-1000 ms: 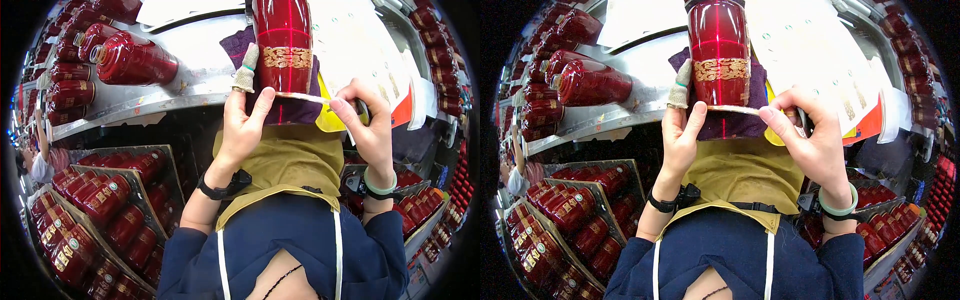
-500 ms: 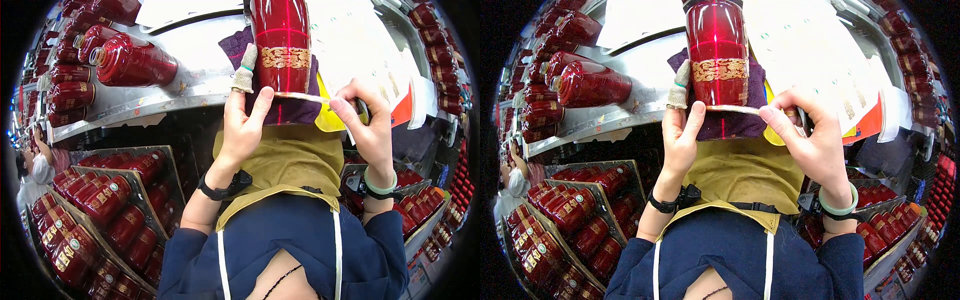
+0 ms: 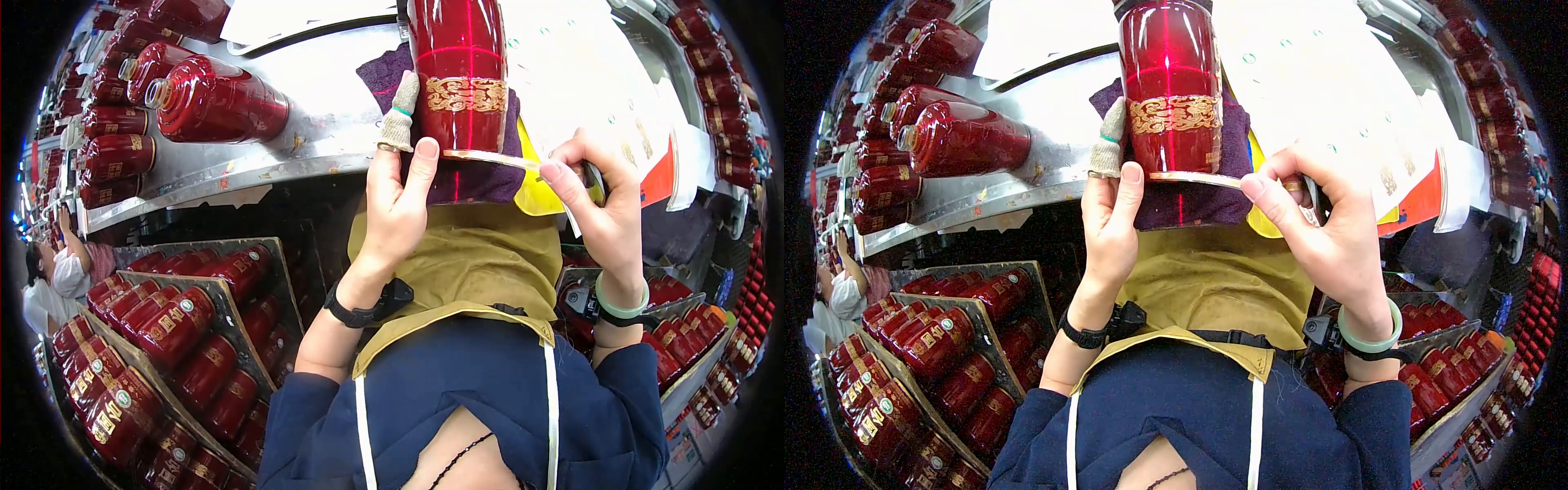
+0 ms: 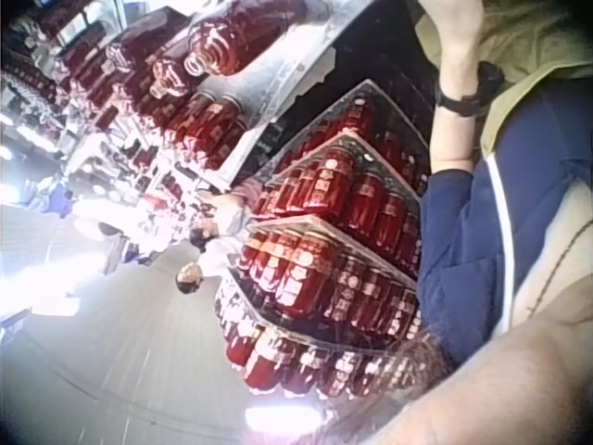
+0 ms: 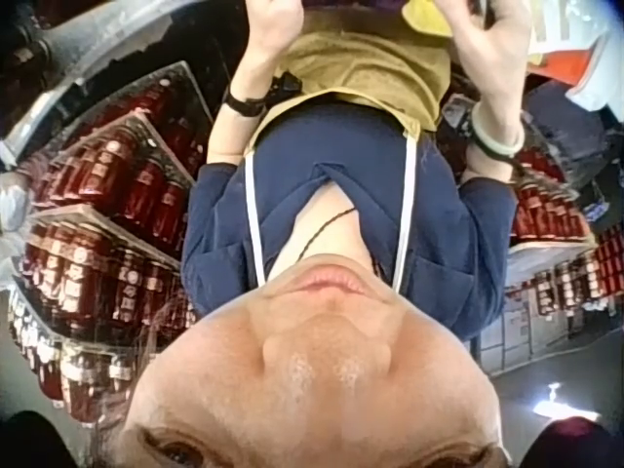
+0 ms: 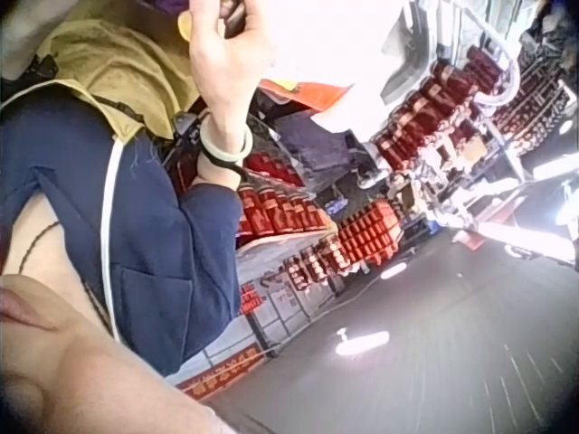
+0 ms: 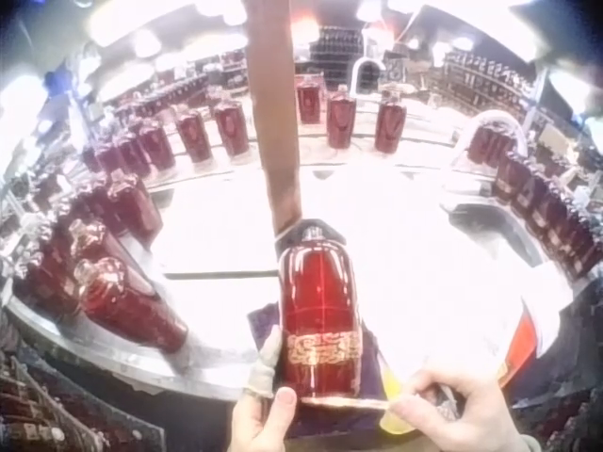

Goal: Applying labels and decorative gold bands to red glass bottles on a production line.

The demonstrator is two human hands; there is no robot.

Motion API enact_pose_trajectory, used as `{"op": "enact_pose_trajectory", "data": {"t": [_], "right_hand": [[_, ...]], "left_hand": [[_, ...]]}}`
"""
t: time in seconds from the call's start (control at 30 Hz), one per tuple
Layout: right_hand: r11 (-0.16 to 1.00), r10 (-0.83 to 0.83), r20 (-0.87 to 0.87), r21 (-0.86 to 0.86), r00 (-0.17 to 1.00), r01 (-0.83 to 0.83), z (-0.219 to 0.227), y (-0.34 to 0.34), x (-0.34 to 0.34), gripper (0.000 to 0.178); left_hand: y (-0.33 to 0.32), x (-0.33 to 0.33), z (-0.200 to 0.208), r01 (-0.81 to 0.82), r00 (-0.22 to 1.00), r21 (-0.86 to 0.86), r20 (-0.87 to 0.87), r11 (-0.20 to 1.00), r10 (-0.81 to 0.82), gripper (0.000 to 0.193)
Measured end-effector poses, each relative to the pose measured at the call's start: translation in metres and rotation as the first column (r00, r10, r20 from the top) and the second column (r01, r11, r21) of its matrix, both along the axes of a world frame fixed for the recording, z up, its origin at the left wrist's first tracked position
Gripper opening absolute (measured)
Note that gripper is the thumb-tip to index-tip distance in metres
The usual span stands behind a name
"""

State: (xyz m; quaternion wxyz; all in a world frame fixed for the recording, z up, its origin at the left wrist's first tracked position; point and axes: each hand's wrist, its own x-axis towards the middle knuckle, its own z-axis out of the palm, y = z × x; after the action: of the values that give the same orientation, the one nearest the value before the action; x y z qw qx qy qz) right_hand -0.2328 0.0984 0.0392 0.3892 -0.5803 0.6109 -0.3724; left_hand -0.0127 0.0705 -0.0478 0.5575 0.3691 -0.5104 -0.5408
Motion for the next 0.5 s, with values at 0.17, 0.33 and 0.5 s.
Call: {"op": "enact_pose_trajectory", "data": {"t": [0.17, 0.33, 0.5], "right_hand": [[0.999, 0.007, -0.058, -0.04, 0.998, -0.01, -0.0006, -0.001, -0.0004, 0.015], [0.999, 0.041, 0.024, 0.011, 0.999, -0.041, -0.0011, -0.0021, -0.0021, 0.013], [0.999, 0.033, 0.003, 0.012, 0.999, -0.034, -0.0026, -0.0023, -0.0036, 0.014]], "left_hand": [[0.0003, -0.0013, -0.0022, -0.019, 1.0, -0.024, 0.022, 1.0, 0.019, 0.06], [0.0, -0.001, -0.0012, -0.025, 0.993, -0.042, 0.112, 0.999, 0.03, 0.064], [0.0004, -0.0016, 0.0041, -0.014, 0.991, -0.016, 0.136, 1.0, 0.016, 0.067]]}}
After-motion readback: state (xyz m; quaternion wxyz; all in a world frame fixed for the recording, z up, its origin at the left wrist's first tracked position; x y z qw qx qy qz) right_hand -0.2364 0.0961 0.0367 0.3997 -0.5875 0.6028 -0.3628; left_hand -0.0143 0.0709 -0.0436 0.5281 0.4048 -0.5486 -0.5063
